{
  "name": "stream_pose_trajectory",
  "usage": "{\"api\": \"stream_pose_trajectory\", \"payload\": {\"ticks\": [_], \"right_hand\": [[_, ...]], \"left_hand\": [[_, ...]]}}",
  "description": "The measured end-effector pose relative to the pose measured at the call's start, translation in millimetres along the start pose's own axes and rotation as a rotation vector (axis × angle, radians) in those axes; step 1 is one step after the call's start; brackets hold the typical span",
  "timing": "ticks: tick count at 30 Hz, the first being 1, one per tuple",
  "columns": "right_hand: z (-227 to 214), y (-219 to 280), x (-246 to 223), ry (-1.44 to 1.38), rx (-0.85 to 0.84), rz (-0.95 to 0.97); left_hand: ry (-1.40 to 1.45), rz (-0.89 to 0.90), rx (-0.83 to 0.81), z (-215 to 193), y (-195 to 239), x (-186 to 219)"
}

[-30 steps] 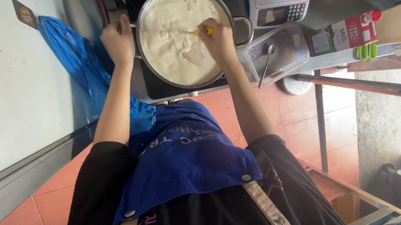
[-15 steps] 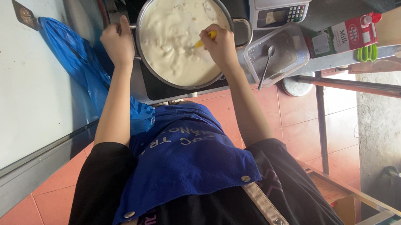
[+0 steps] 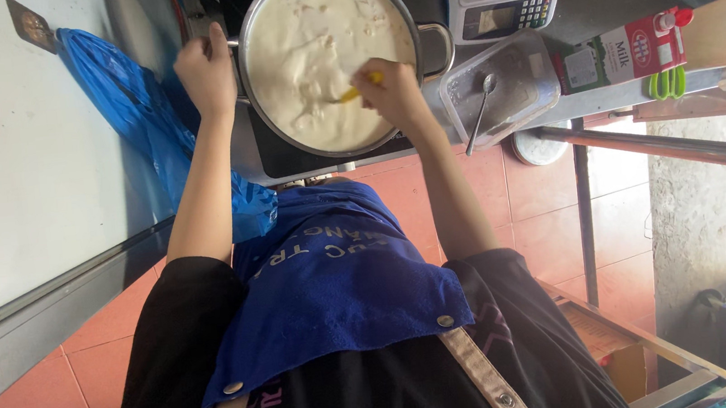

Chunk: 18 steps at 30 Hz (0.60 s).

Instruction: The person stirs a thick white mixture in a metal pot on an induction cooktop using a yellow-handled spoon. The mixture is continuously stirred to maintain consistency while heating.

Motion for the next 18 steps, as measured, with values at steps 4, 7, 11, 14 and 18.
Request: {"api": "stream_pose_trajectory", "payload": {"ticks": [4, 7, 11, 14, 18], "right_hand": [[-41, 18, 0, 0.175, 0.217, 0.064], [-47, 23, 2, 0.228, 0.380, -0.022], [-43, 19, 16, 0.081, 0.240, 0.019], [-61, 15, 19, 0.212, 0.411, -0.043], [-59, 8, 30, 0.289, 0.481, -0.050]], "left_hand": [[0.017, 0.012, 0.005, 3, -1, -9], [-0.046, -0.007, -0.028, 6, -2, -18], [-0.026, 0.007, -0.028, 8, -3, -22], [0.016, 0.043, 0.010, 7, -5, -19], [-0.002, -0.016, -0.008, 8, 1, -20]]}}
Point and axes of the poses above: each hand's wrist, its own y-axis away from the middle knuckle, its own z-axis out of the palm, x = y × z, the point moved 4 cm from there along -y, towards the middle knuckle, and after that the axes turned 4 degrees about -z, right-handed, at the moved point
